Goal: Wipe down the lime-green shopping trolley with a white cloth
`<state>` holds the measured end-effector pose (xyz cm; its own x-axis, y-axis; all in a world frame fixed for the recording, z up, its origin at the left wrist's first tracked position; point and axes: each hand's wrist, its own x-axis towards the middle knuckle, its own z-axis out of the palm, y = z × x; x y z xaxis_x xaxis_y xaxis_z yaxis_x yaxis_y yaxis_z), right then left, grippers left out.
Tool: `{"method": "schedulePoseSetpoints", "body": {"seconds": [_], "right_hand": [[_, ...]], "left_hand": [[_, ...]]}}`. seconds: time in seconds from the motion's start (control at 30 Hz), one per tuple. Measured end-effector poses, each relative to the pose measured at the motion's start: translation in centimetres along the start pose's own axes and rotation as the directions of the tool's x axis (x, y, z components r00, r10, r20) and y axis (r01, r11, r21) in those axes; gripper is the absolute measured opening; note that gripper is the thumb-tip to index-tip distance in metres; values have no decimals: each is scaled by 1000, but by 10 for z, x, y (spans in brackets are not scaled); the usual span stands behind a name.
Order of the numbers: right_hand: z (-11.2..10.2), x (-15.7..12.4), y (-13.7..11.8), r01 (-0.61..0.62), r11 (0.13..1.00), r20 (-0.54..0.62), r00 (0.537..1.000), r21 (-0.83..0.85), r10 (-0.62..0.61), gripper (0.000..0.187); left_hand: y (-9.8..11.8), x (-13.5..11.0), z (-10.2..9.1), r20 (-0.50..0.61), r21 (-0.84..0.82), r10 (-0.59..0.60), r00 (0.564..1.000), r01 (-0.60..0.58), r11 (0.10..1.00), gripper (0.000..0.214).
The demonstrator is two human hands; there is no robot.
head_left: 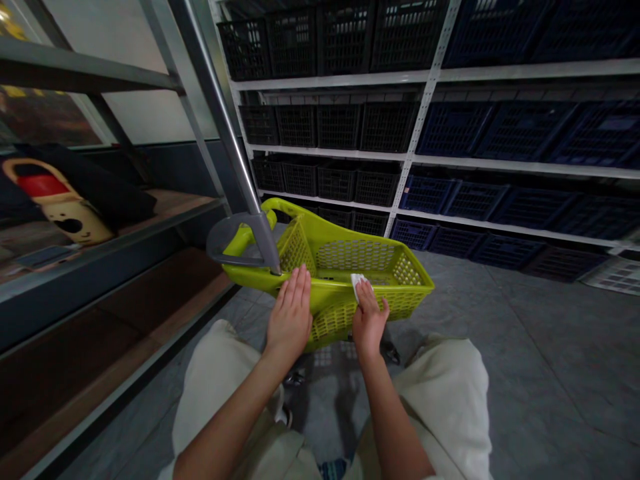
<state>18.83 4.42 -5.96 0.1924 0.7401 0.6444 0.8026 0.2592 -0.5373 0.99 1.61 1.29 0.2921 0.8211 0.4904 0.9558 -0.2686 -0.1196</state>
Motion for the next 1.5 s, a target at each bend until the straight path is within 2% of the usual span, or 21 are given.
{"method": "schedulePoseSetpoints", "body": {"seconds": [0.1,0.27,0.33,0.4,0.47,0.57,0.63,0.73,0.87,0.93,1.0,1.1,1.2,1.27,1.37,1.5], "right_hand": [[4,2,-10,-35,999,-6,999,-7,35,66],[15,5,-72,161,976,135,974,146,-181,64],[15,3,-81,192,965,158,962,178,-221,64],[12,2,-72,193,967,160,962,167,-220,66],[7,0,-50,169,977,142,972,133,-187,68],[-1,0,-14,65,996,75,995,63,-70,67],[-3,1,-3,-23,1000,31,999,20,23,66],[0,4,-17,-53,999,31,998,7,53,65],[13,5,-68,126,986,134,981,108,-140,65],[18,4,-84,181,972,160,966,151,-204,64],[17,3,-83,197,968,167,960,158,-223,65],[10,0,-56,174,978,161,968,113,-191,68],[1,-2,-18,74,996,110,991,41,-78,67],[-2,-1,-4,-1,1000,64,998,-7,1,67],[1,1,-12,-39,998,40,998,-41,41,67],[13,4,-59,127,991,140,981,46,-132,68]], "left_hand": [[1,0,1,2,-3,-5,1000,5,1000,83],[2,0,5,-12,23,-20,1000,20,1000,71],[1,0,4,-10,35,-23,1000,23,999,67],[0,0,3,6,27,-17,1000,17,999,69],[0,0,0,23,11,-11,1000,11,1000,75],[0,0,-2,19,-12,-8,1000,8,1000,80],[0,-1,-3,6,-23,-5,1000,6,1000,80],[0,-1,-2,-7,-26,0,1000,0,1000,79],[-2,-2,3,-25,-4,-3,1000,3,1000,71],[-3,-3,5,-44,1,-10,999,10,1000,67],[-4,-3,5,-48,-10,-10,999,10,1000,68],[-4,-3,1,-13,-28,-10,1000,10,1000,75],[-5,-2,-2,12,-22,-10,1000,10,1000,78],[-5,-2,-3,5,-21,-9,1000,9,1000,79],[-4,-3,-1,-14,-30,-12,1000,12,999,78],[-4,-3,4,-40,-32,-16,999,14,999,76]]}}
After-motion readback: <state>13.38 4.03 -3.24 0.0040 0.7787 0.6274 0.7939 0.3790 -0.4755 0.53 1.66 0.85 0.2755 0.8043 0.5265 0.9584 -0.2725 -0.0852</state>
